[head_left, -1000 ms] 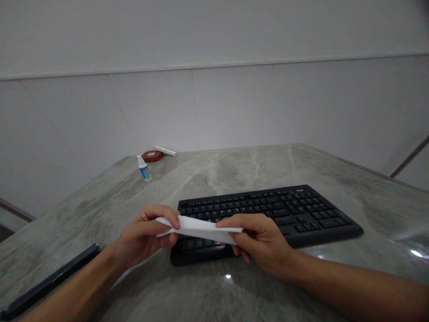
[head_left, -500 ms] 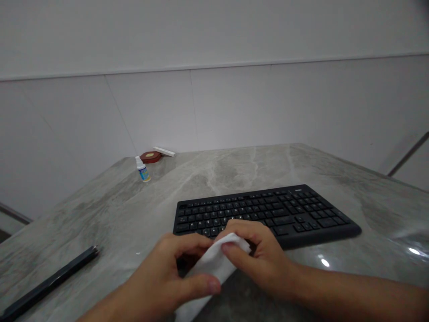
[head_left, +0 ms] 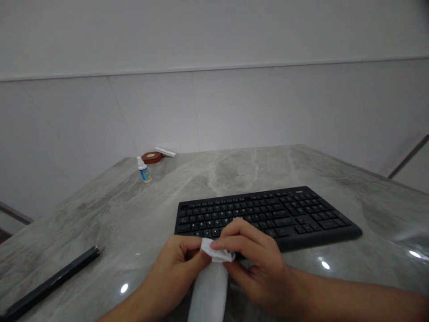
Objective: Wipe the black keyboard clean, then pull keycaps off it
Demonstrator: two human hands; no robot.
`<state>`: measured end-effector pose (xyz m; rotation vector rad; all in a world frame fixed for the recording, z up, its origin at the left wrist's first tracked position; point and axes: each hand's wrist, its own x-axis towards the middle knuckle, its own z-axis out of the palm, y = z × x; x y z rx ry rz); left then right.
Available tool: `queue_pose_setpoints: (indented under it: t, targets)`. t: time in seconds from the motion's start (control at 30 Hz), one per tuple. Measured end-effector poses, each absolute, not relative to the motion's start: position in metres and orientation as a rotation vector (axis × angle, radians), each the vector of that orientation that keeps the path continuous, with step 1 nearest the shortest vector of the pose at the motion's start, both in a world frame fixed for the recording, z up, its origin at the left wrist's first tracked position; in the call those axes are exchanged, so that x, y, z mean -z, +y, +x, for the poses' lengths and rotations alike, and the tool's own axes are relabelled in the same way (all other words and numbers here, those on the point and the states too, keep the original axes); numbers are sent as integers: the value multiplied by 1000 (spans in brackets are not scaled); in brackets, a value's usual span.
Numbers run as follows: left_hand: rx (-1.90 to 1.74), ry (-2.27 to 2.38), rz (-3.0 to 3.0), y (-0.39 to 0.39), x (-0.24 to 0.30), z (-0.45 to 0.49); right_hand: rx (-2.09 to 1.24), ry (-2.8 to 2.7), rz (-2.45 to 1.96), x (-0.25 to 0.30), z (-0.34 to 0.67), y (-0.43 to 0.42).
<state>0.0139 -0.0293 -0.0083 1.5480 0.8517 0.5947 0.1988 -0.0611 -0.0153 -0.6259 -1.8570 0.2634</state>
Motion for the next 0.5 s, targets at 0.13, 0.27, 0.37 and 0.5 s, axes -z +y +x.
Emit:
queue_pose_setpoints:
  t: [0.13, 0.27, 0.37, 0.5]
  targets:
    - [-594, 836, 1385, -28, 13, 12, -186, -1953, -623, 13, 202, -62]
    - [-632, 698, 1198, -27, 16, 6, -197, -1965, -671, 14, 205, -61]
    - [-623, 602, 1200, -27, 13, 5, -266, -1971, -690, 12, 207, -61]
    - [-609, 673, 1363, -28, 11, 5, -418, -1970, -627, 8, 208, -61]
